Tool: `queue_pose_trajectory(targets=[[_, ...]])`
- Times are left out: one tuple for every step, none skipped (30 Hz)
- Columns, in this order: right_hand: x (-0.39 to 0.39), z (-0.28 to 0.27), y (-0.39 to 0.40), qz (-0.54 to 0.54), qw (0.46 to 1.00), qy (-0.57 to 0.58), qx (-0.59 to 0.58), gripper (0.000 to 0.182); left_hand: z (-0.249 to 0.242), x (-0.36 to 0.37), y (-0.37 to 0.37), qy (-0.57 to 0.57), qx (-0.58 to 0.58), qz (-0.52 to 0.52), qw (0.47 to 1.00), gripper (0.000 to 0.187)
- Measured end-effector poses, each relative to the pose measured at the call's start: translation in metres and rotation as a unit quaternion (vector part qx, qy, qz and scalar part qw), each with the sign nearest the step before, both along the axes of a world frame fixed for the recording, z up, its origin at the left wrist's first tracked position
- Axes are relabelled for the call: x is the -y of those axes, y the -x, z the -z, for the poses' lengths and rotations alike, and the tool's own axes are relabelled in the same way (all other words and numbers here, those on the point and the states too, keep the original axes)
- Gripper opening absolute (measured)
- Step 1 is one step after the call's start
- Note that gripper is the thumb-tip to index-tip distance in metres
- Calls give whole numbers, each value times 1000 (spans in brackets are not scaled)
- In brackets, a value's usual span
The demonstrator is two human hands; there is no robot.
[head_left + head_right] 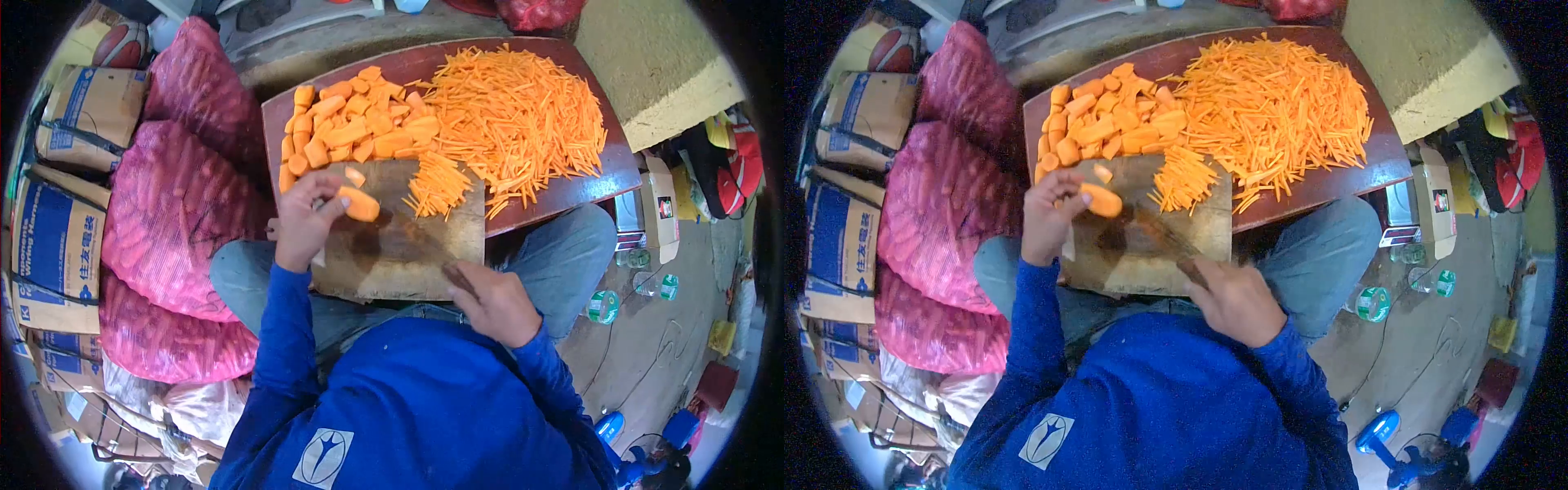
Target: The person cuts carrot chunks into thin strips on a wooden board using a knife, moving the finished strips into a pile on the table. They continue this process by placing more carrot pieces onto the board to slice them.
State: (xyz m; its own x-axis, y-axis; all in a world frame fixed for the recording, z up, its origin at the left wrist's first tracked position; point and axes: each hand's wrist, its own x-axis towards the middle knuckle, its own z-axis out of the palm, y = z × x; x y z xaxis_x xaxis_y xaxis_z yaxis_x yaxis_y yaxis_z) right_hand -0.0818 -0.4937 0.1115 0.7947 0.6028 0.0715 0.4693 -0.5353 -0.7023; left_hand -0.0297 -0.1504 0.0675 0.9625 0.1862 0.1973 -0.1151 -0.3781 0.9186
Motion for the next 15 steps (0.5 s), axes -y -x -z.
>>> queue_pose_trajectory(targets=[[2,-6,-4,10,999,-9,-41,37,7,5,17,44,-58,13,997,35],[3,-8,-7,20,996,-17,-82,40,13,10,31,88,-115,25,989,38],[3,-4,-8,33,993,-34,-110,41,15,20,40,92,-119,16,988,38],[1,-5,-10,25,992,-30,-116,41,16,33,47,-61,-53,12,997,40],[-2,-8,-13,19,992,-30,-124,42,17,42,54,-214,12,10,977,42],[-5,-10,-15,14,991,-29,-130,44,18,46,58,-210,8,5,978,42],[-9,-9,-17,10,991,-25,-132,44,20,49,61,-255,23,-1,967,44],[-14,-9,-19,-2,992,-28,-119,43,20,51,64,-298,38,-7,954,45],[-18,-8,-19,-15,994,-33,-106,43,20,53,67,-281,37,-8,959,45],[-21,-7,-20,-18,994,-30,-107,43,19,53,68,-279,36,-12,960,45],[-25,-6,-21,-25,994,-20,-105,43,17,52,70,-291,40,17,956,46],[-29,-5,-23,-32,994,-10,-104,43,17,50,70,-304,45,45,951,47],[-33,-5,-24,-34,994,-9,-104,43,20,49,72,-303,44,44,951,47],[-36,-6,-24,-43,994,-18,-104,43,26,49,74,-319,67,59,944,48],[-39,-7,-24,-50,993,-25,-103,43,27,51,74,-333,90,75,936,49]])
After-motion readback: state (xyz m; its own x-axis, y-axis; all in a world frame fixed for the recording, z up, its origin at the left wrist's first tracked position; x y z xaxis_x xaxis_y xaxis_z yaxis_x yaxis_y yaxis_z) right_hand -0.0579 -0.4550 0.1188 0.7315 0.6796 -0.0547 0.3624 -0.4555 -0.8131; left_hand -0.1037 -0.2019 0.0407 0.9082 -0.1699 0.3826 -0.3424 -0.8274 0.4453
